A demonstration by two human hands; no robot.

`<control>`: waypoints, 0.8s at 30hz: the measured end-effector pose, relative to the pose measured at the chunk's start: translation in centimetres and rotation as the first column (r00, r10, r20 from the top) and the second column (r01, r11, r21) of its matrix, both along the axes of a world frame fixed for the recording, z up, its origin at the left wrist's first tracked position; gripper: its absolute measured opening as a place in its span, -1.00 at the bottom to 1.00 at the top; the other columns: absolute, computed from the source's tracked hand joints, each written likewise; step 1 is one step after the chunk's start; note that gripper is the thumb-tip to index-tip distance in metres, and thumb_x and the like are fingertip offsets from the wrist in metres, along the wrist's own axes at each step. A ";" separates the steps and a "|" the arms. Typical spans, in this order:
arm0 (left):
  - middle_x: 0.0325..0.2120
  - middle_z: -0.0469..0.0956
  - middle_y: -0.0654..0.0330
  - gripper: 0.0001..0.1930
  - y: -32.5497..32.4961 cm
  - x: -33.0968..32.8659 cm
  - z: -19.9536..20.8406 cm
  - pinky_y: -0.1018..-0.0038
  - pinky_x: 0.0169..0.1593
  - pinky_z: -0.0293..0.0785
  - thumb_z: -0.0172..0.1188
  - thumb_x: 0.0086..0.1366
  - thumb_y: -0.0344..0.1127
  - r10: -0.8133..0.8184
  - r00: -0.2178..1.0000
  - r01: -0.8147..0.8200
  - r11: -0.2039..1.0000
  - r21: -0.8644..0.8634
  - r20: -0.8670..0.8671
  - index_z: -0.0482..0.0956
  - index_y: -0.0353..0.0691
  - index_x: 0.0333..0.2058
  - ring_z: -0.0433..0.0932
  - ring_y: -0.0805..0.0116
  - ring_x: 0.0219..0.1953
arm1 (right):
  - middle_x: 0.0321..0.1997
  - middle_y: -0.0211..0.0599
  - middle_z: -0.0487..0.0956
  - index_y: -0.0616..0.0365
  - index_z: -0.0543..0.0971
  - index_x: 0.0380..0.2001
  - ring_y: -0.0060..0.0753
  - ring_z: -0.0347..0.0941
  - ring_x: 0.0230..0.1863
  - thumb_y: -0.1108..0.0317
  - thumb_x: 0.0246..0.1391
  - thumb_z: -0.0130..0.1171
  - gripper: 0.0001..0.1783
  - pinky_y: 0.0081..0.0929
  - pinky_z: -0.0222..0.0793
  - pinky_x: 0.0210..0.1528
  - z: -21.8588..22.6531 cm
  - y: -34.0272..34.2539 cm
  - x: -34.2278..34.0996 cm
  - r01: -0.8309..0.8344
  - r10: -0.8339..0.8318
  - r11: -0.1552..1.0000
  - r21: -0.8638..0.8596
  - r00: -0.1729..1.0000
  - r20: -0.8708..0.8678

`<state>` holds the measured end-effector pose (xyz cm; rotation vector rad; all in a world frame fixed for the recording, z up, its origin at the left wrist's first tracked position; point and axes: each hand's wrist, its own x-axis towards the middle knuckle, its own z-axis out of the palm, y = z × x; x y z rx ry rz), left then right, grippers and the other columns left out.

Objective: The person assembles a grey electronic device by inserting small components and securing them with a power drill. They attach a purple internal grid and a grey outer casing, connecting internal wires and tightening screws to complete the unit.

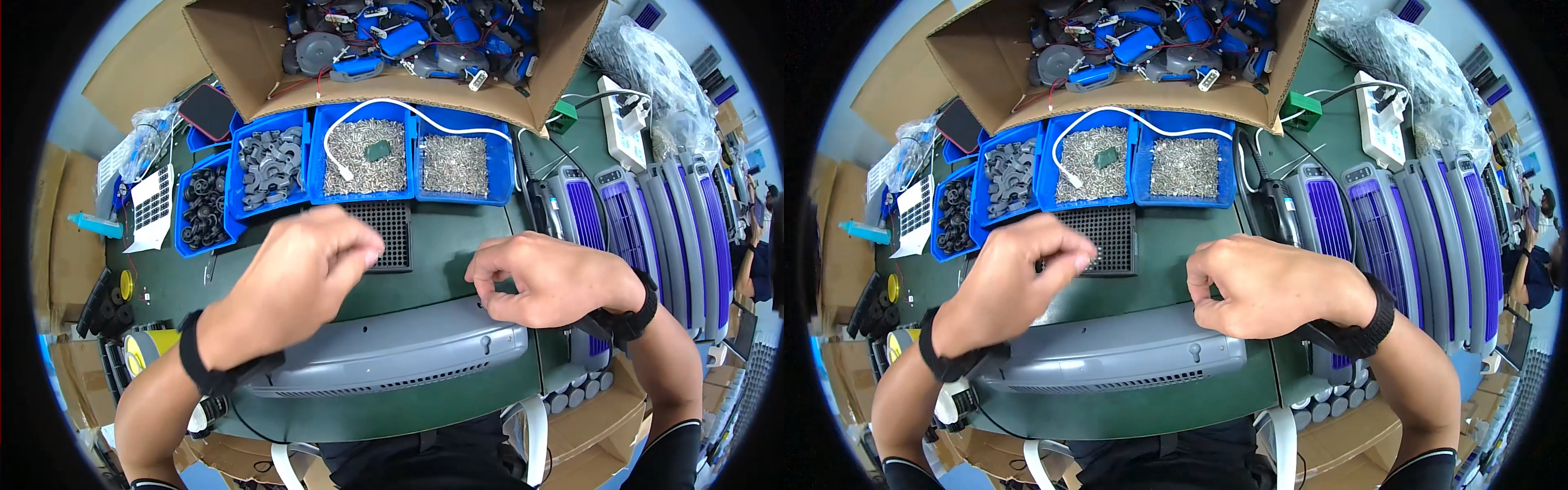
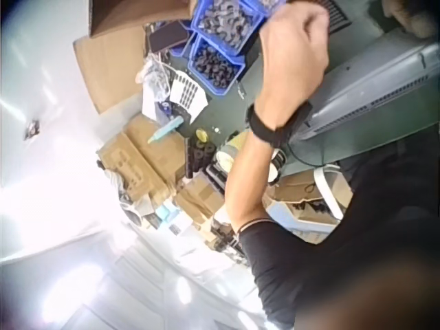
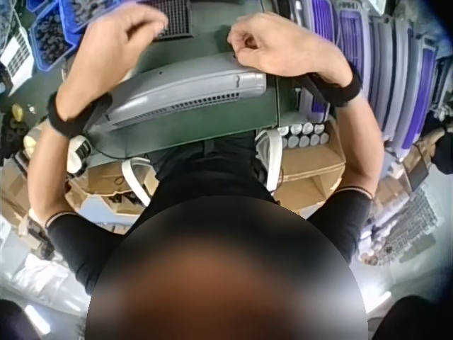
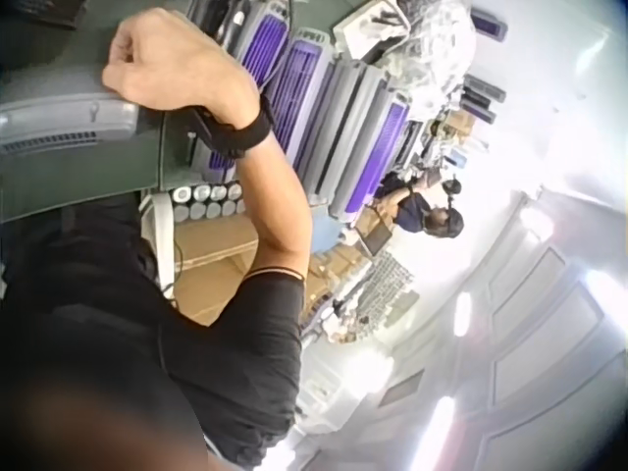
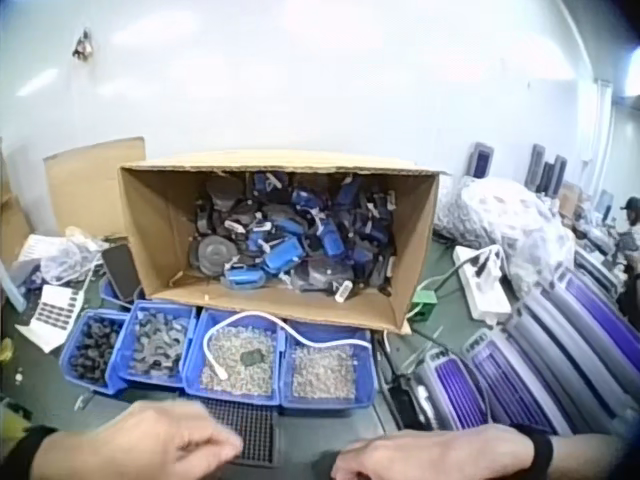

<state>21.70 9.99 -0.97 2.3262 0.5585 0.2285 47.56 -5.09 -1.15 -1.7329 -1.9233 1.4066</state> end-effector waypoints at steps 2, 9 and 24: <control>-0.33 0.70 0.01 -0.91 -0.8 -1.1 0.2 0.29 -0.17 0.59 0.35 0.30 -0.50 -0.087 0.996 0.087 0.996 0.024 0.010 0.74 -0.36 -0.23 0.67 0.07 -0.27 | -0.24 0.19 0.68 0.45 0.66 -0.34 0.21 0.64 -0.13 0.29 0.04 0.21 -0.67 -0.06 0.54 0.00 -0.1 0.2 -0.1 -0.003 0.004 1.000 0.024 1.000 -0.017; -0.33 0.66 0.01 -0.91 -1.2 -3.3 1.1 0.19 -0.13 0.55 0.34 0.28 -0.55 -0.215 0.973 0.222 0.969 0.105 -0.079 0.71 -0.37 -0.24 0.59 -0.04 -0.25 | -0.28 0.29 0.71 0.49 0.67 -0.36 0.20 0.70 -0.15 0.32 -0.02 0.22 -0.66 -0.11 0.58 -0.02 -0.7 0.4 0.2 0.022 -0.022 1.000 0.008 0.997 -0.078; -0.34 0.50 0.06 -0.74 -3.0 -3.2 1.2 0.21 -0.15 0.55 0.29 0.08 -0.59 -0.351 0.912 0.403 0.863 0.306 -0.212 0.64 -0.36 -0.20 0.52 0.00 -0.23 | -0.31 0.06 0.69 0.36 0.66 -0.36 0.14 0.66 -0.26 0.40 0.06 0.22 -0.80 -0.09 0.55 -0.14 -0.2 -1.5 -1.1 0.117 -0.097 0.978 0.174 0.989 -0.115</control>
